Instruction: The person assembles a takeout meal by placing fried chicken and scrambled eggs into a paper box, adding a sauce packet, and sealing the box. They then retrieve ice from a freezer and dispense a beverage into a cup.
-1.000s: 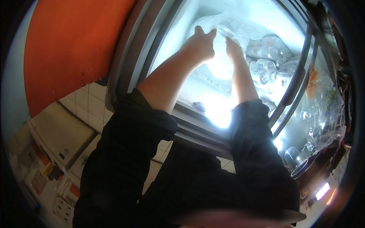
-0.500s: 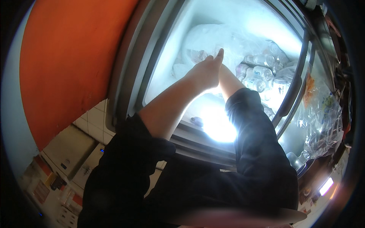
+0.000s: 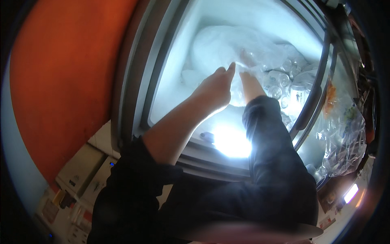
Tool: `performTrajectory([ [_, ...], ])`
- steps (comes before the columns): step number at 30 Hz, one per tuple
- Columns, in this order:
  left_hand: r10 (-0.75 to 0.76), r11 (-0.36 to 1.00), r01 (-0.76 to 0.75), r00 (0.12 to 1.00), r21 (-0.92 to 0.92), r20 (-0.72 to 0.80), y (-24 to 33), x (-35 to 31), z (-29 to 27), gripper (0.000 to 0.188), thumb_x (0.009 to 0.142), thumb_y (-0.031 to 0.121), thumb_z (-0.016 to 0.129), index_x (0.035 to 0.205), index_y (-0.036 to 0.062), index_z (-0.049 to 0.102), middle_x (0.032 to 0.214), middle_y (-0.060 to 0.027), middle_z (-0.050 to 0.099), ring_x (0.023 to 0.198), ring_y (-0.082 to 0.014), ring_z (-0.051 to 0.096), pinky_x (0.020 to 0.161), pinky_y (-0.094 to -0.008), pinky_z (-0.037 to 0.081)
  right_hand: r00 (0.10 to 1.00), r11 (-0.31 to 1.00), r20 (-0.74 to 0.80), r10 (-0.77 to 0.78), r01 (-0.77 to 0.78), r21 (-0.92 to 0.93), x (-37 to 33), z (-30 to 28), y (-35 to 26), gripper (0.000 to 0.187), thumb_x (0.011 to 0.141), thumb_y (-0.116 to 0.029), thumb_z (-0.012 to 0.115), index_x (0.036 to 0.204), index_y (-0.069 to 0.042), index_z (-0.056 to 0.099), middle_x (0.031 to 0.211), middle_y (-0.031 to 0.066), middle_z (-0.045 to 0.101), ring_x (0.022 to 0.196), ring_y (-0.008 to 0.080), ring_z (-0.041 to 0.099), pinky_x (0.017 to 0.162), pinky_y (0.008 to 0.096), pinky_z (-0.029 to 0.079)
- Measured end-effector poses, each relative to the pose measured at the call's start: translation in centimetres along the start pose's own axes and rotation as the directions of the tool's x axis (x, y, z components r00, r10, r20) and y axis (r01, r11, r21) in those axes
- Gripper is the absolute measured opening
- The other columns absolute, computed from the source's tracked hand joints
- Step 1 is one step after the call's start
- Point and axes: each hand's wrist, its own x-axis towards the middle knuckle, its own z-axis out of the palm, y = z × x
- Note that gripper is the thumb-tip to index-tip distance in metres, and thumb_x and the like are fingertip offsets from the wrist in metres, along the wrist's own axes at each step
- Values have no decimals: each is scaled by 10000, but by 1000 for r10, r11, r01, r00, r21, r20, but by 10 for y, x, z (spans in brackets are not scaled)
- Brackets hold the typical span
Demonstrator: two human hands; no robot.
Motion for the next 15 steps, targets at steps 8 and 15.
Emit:
performTrajectory([
  [8, -24, 996, 28, 998, -84, 51, 7, -4, -6, 592, 881, -91, 431, 1439, 93, 357, 1150, -206, 517, 1012, -324, 583, 909, -372, 477, 998, 998, 38, 42, -43, 37, -17, 32, 8, 440, 925, -348, 487, 1236, -39, 455, 1103, 131, 582, 989, 262, 550, 812, 377, 441],
  [15, -39, 978, 32, 999, 208, 32, 4, -5, 2, 481, 902, -83, 415, 1368, 31, 445, 1184, -178, 485, 996, -301, 589, 881, -381, 492, 998, 994, 43, 54, -58, 88, -23, 19, 25, 404, 920, -336, 496, 1195, -41, 490, 1059, 113, 591, 940, 243, 555, 770, 364, 447],
])
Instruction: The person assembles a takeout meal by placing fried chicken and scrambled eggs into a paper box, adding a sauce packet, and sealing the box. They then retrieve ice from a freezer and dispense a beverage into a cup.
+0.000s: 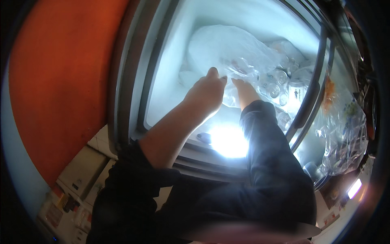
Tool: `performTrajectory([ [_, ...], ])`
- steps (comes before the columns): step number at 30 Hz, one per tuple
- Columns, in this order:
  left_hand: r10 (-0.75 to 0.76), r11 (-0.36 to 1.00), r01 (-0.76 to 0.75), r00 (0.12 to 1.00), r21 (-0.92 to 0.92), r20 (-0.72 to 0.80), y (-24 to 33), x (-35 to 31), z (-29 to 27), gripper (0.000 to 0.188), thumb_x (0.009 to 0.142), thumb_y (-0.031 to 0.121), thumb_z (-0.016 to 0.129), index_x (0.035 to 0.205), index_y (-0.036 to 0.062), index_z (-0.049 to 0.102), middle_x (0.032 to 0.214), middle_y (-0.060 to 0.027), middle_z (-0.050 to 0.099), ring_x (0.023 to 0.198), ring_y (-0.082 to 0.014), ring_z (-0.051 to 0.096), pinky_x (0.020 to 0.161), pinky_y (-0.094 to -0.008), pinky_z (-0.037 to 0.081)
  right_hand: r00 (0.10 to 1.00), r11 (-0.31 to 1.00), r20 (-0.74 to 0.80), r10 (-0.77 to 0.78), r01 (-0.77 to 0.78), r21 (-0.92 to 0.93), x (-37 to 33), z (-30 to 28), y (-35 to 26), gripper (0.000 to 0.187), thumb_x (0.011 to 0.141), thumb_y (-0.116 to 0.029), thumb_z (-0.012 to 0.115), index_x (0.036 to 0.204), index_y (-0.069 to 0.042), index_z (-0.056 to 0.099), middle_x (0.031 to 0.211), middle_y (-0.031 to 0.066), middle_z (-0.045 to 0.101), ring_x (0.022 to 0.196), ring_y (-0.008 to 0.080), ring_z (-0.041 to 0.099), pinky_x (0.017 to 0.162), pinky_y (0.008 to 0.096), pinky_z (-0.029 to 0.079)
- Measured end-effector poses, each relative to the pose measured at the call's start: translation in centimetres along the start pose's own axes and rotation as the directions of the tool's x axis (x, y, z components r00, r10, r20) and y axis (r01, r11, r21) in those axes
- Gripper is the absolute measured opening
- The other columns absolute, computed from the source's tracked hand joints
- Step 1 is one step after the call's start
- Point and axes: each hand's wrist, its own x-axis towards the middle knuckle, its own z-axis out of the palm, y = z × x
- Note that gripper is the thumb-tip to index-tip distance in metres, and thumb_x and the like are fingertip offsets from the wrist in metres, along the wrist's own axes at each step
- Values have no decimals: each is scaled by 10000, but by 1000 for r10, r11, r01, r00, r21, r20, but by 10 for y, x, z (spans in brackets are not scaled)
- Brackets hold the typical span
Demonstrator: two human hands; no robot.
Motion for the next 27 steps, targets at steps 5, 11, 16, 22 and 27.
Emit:
performTrajectory([
  [5, 4, 996, -6, 1000, -87, -27, 7, 0, 2, 538, 896, -92, 390, 1423, 7, 352, 1245, -186, 435, 1011, -302, 578, 883, -383, 492, 998, 999, 53, -35, 35, 15, -33, 15, -5, 380, 916, -327, 502, 1166, -42, 515, 1027, 100, 597, 905, 228, 559, 740, 355, 450],
  [11, 67, 996, -72, 995, -60, -74, 4, 2, 3, 575, 884, -100, 379, 1446, -19, 288, 1266, -195, 424, 1043, -311, 572, 899, -385, 492, 993, 995, 88, -83, 79, 56, -17, 48, -30, 352, 911, -317, 509, 1131, -44, 544, 988, 84, 605, 863, 211, 563, 704, 344, 455],
  [16, 105, 985, -110, 993, -130, -46, -1, 7, 4, 617, 848, -85, 403, 1448, -21, 274, 1316, -181, 399, 1085, -347, 562, 934, -420, 490, 978, 976, 156, -139, 109, 186, -11, 45, -36, 332, 906, -308, 515, 1102, -46, 569, 956, 71, 611, 828, 197, 567, 674, 334, 458],
  [22, 161, 977, -187, 962, -99, -222, -2, 8, 2, 560, 859, -28, 405, 1417, -8, 358, 1285, -182, 469, 1114, -336, 556, 948, -404, 473, 910, 816, 319, -265, 35, 577, -47, -10, -49, 309, 902, -298, 523, 1067, -47, 599, 918, 56, 619, 786, 180, 571, 638, 323, 463],
  [27, 147, 979, -185, 934, -90, -326, -3, 10, 1, 558, 841, -14, 433, 1398, 0, 407, 1240, -184, 505, 1122, -321, 549, 972, -382, 449, 920, 722, 354, -167, -130, 679, -90, -65, -45, 228, 873, -249, 516, 956, -62, 615, 715, 48, 567, 617, 152, 519, 540, 298, 402],
])
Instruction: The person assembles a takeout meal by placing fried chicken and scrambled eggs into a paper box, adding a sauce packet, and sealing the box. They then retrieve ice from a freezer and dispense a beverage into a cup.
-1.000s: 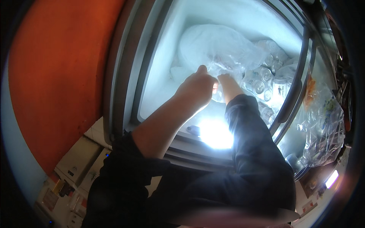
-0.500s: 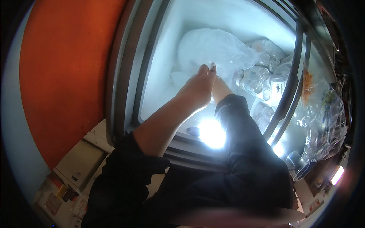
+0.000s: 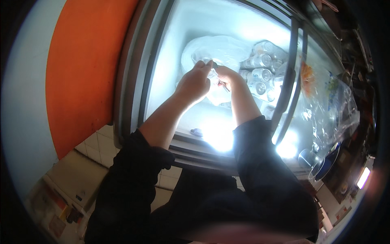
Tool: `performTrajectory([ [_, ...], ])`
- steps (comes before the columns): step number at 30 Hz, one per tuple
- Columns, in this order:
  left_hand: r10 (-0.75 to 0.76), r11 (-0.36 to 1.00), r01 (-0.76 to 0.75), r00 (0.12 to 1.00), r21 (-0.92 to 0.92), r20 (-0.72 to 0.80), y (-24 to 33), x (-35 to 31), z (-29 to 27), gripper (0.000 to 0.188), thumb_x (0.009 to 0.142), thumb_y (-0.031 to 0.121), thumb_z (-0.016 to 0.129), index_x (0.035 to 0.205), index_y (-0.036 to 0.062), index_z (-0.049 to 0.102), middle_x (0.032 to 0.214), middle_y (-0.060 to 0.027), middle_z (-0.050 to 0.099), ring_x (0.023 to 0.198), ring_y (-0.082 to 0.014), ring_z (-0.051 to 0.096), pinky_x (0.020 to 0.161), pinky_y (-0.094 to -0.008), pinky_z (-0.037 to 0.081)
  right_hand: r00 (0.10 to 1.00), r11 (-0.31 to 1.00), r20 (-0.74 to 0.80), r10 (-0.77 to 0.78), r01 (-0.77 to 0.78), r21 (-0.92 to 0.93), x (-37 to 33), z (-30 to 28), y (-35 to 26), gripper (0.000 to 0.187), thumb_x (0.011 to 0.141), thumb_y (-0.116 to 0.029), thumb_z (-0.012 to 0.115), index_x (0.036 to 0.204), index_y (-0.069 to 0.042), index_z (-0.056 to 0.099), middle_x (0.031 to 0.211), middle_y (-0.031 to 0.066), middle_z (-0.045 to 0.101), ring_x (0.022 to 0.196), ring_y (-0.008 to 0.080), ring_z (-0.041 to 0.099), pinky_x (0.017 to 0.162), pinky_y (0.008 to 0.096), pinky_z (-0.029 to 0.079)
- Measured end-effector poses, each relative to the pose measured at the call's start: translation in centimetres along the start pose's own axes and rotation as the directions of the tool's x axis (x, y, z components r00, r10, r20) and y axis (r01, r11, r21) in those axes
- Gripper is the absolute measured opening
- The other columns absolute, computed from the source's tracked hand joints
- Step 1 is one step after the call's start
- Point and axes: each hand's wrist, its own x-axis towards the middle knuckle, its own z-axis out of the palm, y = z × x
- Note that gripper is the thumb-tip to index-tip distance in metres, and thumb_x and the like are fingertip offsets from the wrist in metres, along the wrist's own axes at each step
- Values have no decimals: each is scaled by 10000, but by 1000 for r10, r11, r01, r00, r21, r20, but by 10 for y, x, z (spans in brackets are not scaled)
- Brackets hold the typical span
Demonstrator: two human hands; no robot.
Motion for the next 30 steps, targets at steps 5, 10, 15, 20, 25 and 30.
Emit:
performTrajectory([
  [5, -3, 1000, 3, 1000, -6, -19, 0, 0, -2, 556, 841, 0, 424, 1398, 11, 416, 1230, -181, 512, 1098, -311, 554, 955, -380, 448, 1000, 999, 10, 15, -16, 51, -25, 9, 5, 210, 924, -264, 459, 879, -94, 575, 673, 9, 543, 594, 127, 502, 523, 302, 392],
  [10, 29, 999, -28, 999, 24, -44, -1, -1, -2, 551, 842, 12, 424, 1393, 18, 427, 1208, -172, 524, 1082, -300, 562, 936, -376, 453, 997, 961, -68, -47, 63, 270, -30, 14, 20, 202, 949, -265, 442, 869, -122, 561, 677, -20, 528, 540, 89, 436, 485, 255, 342],
  [15, 0, 998, 3, 999, 64, -48, -1, -1, -3, 535, 858, 50, 439, 1393, 44, 440, 1176, -143, 542, 1058, -282, 577, 908, -370, 467, 992, 984, -128, -4, 27, 178, -54, 19, 30, 225, 930, -296, 477, 1015, -102, 552, 671, -4, 509, 529, 82, 415, 457, 256, 316],
  [20, 56, 992, -42, 991, 117, -124, 3, -4, -10, 540, 867, 100, 454, 1405, 146, 453, 1147, -97, 554, 986, -239, 597, 850, -360, 486, 967, 987, -229, -114, 137, 89, -91, 22, 36, 353, 925, -328, 475, 1212, -125, 512, 749, 63, 614, 538, 113, 492, 452, 270, 385],
  [25, 38, 990, -86, 923, -108, -382, 4, -18, -16, 550, 840, 71, 461, 1377, 189, 484, 1126, -100, 556, 968, -231, 602, 835, -354, 490, 927, 968, -346, -146, 205, 141, -139, 22, 42, 337, 913, -227, 503, 1211, -72, 527, 738, 106, 650, 466, 124, 495, 398, 272, 383],
  [30, 143, 959, -263, 763, -101, -631, 14, -45, -12, 472, 792, -34, 476, 1234, 105, 564, 1074, -92, 555, 892, -198, 567, 775, -309, 481, 915, 885, -259, -309, 377, 274, -226, 23, 38, 315, 889, -123, 531, 1183, -13, 550, 721, 96, 637, 484, 91, 518, 394, 241, 373],
])
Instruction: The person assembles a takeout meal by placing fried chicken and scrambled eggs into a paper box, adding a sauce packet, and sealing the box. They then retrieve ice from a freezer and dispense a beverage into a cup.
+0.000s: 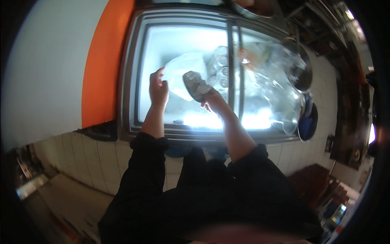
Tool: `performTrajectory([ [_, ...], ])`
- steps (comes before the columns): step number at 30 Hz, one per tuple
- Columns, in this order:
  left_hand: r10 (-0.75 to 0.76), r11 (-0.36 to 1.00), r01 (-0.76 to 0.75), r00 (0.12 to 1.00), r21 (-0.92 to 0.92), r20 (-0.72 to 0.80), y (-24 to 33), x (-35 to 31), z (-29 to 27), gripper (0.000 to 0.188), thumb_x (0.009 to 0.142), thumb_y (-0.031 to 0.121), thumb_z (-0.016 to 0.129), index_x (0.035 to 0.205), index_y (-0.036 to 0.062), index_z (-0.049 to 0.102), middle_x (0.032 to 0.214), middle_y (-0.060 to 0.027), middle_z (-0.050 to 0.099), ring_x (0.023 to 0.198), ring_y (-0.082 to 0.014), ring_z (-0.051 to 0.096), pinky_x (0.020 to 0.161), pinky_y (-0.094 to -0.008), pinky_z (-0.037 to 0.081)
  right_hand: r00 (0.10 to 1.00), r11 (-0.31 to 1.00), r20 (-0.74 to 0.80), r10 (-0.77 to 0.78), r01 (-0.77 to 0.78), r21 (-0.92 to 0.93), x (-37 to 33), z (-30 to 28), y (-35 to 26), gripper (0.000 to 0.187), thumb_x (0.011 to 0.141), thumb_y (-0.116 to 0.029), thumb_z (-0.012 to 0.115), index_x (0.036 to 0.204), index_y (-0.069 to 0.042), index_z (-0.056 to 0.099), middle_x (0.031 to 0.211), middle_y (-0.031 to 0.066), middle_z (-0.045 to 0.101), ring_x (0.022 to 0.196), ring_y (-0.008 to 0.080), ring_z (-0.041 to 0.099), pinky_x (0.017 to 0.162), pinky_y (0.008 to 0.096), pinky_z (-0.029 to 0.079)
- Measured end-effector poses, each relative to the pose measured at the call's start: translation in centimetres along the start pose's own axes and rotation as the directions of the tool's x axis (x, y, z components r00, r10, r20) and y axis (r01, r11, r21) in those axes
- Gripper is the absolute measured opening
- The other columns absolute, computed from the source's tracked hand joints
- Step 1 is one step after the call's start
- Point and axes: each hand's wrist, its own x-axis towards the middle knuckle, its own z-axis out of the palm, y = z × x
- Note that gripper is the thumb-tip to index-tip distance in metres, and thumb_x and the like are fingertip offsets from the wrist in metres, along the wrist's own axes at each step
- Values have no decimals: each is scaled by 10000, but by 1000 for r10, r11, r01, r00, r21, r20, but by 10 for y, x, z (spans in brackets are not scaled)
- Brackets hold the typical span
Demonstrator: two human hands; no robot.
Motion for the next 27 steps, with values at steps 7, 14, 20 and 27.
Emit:
performTrajectory([
  [7, 366, 895, -280, 906, -348, 213, 111, -87, 28, 217, 762, -12, 650, 958, 67, 595, 911, -109, 627, 768, -238, 615, 672, -334, 509, 959, 831, 269, -91, 222, -510, -176, -108, -70, 360, 876, -219, 632, 1169, -12, 603, 916, 81, 668, 784, 159, 627, 704, 275, 509],
  [14, 639, 756, -551, 504, -353, 581, 256, -140, 112, 411, 849, 148, 646, 1252, 199, 583, 1106, -101, 593, 922, -267, 647, 699, -354, 557, 900, 632, -362, 243, -430, -645, -292, -245, -101, 330, 842, -106, 579, 1153, -2, 614, 871, 107, 675, 723, 157, 638, 615, 312, 510],
  [20, 686, 659, -713, 439, -240, 580, 281, -141, 159, 469, 812, 128, 630, 1275, 181, 577, 1103, -67, 590, 891, -219, 630, 693, -330, 546, 837, -137, -543, 65, -531, -836, -248, -269, -92, 250, 871, -202, 575, 1025, -47, 697, 936, 139, 709, 835, 264, 696, 724, 380, 547],
  [27, 672, 695, -663, 464, -277, 577, 280, -153, 164, 461, 846, 122, 608, 1301, 160, 541, 1145, -68, 587, 945, -230, 635, 723, -345, 554, 830, -321, -553, -70, -544, -776, -270, -229, -146, 252, 908, -227, 534, 931, -23, 681, 905, 150, 706, 863, 263, 702, 781, 390, 551],
])
